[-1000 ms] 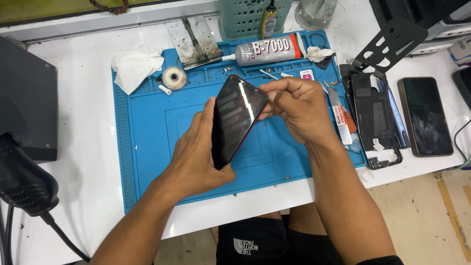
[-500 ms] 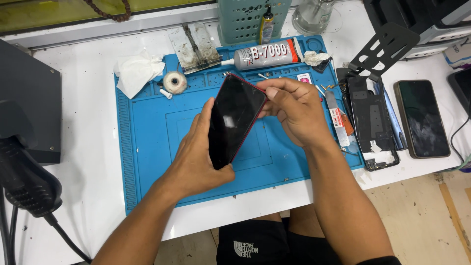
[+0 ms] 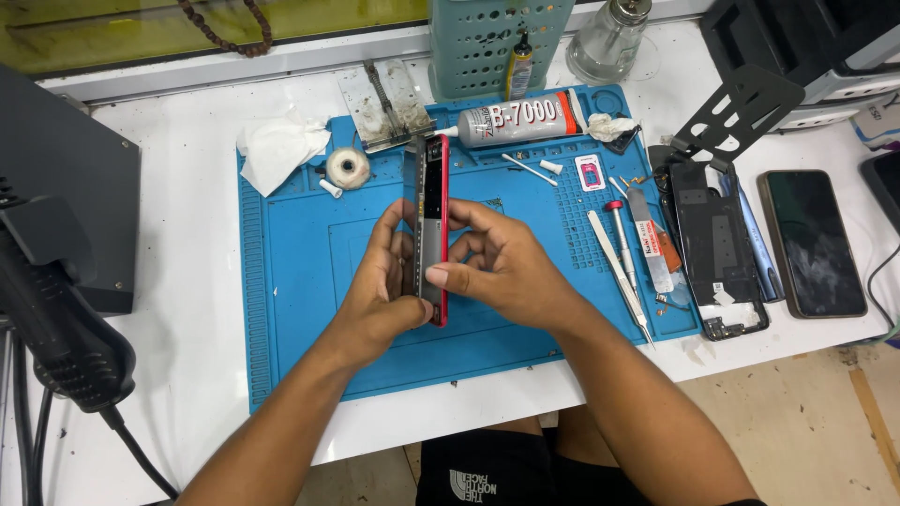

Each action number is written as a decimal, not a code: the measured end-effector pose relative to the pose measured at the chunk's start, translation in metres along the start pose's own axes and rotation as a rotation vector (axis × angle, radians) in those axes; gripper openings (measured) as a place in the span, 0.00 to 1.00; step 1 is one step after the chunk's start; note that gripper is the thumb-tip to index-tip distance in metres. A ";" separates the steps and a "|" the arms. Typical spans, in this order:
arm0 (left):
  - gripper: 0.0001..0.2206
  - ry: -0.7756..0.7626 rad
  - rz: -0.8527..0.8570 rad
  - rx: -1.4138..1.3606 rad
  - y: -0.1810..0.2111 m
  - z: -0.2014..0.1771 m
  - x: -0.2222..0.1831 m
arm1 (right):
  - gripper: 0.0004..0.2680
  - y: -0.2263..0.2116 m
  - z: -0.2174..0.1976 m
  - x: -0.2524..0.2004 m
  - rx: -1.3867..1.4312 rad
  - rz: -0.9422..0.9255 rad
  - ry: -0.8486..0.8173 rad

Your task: Disassembling a smartphone by prying off the back cover and removing internal screws using a precision screwdriver

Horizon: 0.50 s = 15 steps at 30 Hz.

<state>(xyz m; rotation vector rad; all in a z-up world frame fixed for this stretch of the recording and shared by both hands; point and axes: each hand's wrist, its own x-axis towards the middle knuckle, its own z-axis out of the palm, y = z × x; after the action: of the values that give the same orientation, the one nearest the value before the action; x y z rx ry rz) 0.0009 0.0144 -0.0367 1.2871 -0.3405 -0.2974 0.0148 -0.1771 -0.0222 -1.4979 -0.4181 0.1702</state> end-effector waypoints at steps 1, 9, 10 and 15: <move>0.50 0.001 -0.001 0.000 0.002 0.001 0.000 | 0.27 0.001 0.000 0.000 0.001 0.000 -0.001; 0.42 -0.024 -0.019 -0.249 0.013 0.003 0.005 | 0.23 0.000 -0.002 0.001 0.074 0.011 0.037; 0.42 -0.023 -0.019 -0.248 0.016 0.004 0.005 | 0.23 0.009 -0.005 0.000 0.075 0.011 0.037; 0.36 0.021 -0.051 -0.418 0.019 0.009 0.002 | 0.19 0.029 -0.017 -0.003 0.065 0.026 0.117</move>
<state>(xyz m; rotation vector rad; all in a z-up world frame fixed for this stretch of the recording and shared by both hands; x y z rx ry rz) 0.0001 0.0105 -0.0156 0.8873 -0.2132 -0.3758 0.0223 -0.1913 -0.0516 -1.4420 -0.2965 0.1154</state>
